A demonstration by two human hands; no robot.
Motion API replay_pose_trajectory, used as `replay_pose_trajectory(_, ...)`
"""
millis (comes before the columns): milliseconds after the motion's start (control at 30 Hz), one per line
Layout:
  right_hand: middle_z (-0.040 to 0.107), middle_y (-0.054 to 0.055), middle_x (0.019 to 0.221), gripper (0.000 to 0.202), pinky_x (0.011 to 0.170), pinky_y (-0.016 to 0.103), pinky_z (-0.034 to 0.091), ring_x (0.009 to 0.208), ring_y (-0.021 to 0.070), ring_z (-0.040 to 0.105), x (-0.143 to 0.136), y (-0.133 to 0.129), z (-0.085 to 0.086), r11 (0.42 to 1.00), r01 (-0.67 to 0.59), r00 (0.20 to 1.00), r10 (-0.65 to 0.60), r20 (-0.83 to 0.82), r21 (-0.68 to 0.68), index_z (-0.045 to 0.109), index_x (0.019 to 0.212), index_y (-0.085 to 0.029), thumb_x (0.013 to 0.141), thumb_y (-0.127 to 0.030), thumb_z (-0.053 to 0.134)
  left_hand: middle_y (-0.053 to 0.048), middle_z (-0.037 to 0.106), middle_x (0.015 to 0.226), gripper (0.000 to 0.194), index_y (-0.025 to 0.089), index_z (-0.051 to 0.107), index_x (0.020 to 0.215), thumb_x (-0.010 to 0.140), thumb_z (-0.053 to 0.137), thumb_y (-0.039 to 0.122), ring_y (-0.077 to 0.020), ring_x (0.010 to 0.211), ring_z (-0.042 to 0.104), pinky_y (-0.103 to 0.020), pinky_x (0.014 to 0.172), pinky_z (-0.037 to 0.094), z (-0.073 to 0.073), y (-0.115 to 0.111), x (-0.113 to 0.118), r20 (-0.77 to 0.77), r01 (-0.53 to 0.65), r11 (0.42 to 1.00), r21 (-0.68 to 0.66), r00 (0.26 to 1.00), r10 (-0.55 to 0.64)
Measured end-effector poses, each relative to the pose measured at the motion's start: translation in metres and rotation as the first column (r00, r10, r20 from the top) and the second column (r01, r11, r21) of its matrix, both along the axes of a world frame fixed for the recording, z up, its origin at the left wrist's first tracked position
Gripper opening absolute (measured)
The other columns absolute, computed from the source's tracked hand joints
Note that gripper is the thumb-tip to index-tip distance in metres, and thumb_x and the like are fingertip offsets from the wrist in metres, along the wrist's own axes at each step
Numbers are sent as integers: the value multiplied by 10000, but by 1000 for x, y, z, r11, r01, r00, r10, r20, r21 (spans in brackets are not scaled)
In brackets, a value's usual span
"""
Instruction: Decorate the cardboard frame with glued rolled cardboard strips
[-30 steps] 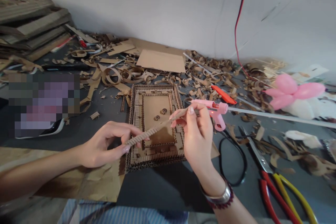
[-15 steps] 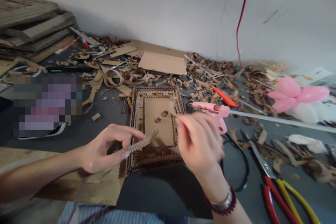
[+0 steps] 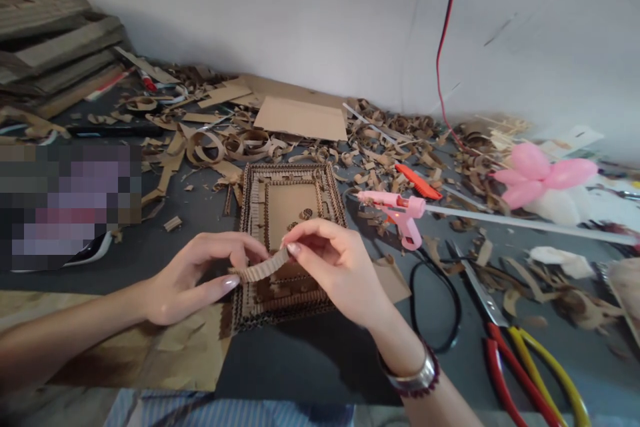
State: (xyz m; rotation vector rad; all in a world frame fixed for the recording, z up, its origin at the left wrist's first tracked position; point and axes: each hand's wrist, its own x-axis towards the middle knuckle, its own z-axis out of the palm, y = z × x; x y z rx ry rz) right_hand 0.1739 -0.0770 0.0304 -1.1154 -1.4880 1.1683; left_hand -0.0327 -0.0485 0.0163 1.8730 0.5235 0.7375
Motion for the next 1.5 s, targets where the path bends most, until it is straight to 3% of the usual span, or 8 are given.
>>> replay_pose_trajectory(133,630,-18,731,54,617,179,497,674,82,589,-7,-2,-1,999,-27,998,28,55,-18,616,773,-201,765,-156,589,-71,637,795,178,111,584,817,766,550,278,-153,698,569,-237,651,450,-1,0,2,-24,-20,1000,18,999,20)
replay_pose_trajectory(267,619,-7,776,70,644,208,502,736,102,590,-14,-3,-6,996,-87,996,87,22,1,610,769,-213,778,-154,575,-27,653,692,146,119,624,793,828,521,216,-104,619,582,-174,598,447,0,-1,5,-138,-46,999,-18,989,43)
replay_pose_trajectory(367,600,2,805,69,671,231,505,779,117,586,-15,-3,-10,997,-33,999,32,16,66,607,766,-215,765,-147,595,-22,671,700,163,123,633,800,851,487,174,-95,634,605,-154,618,457,1,-1,6,-141,-28,999,-33,990,23)
replay_pose_trajectory(467,617,4,787,77,683,237,502,757,117,592,-14,-4,-12,989,26,992,-44,120,144,620,760,-213,757,-137,606,-18,665,682,155,117,627,784,846,493,164,-90,614,600,-144,605,457,2,-1,5,-136,-41,999,-18,990,38)
replay_pose_trajectory(767,700,12,786,126,685,178,525,725,107,649,-18,-6,-8,944,6,957,-102,273,330,687,781,-180,743,-99,599,-7,625,645,138,114,610,799,844,483,146,-80,585,576,-135,585,456,2,-1,5,-115,-55,997,-45,992,49)
replay_pose_trajectory(1267,690,3,684,106,583,161,513,611,96,634,-23,-9,-10,986,3,977,-38,208,165,672,657,-174,726,-125,608,-17,544,640,148,109,570,741,836,456,106,-91,598,486,-165,581,401,4,-2,6,-133,32,986,165,991,-10)
replay_pose_trajectory(1500,675,2,663,135,541,171,514,594,101,620,-23,-10,-9,1000,-7,997,5,81,25,680,679,-192,754,-153,576,1,539,651,144,125,529,769,862,427,165,-80,575,478,-157,553,393,1,-4,4,-142,31,992,119,990,-14)
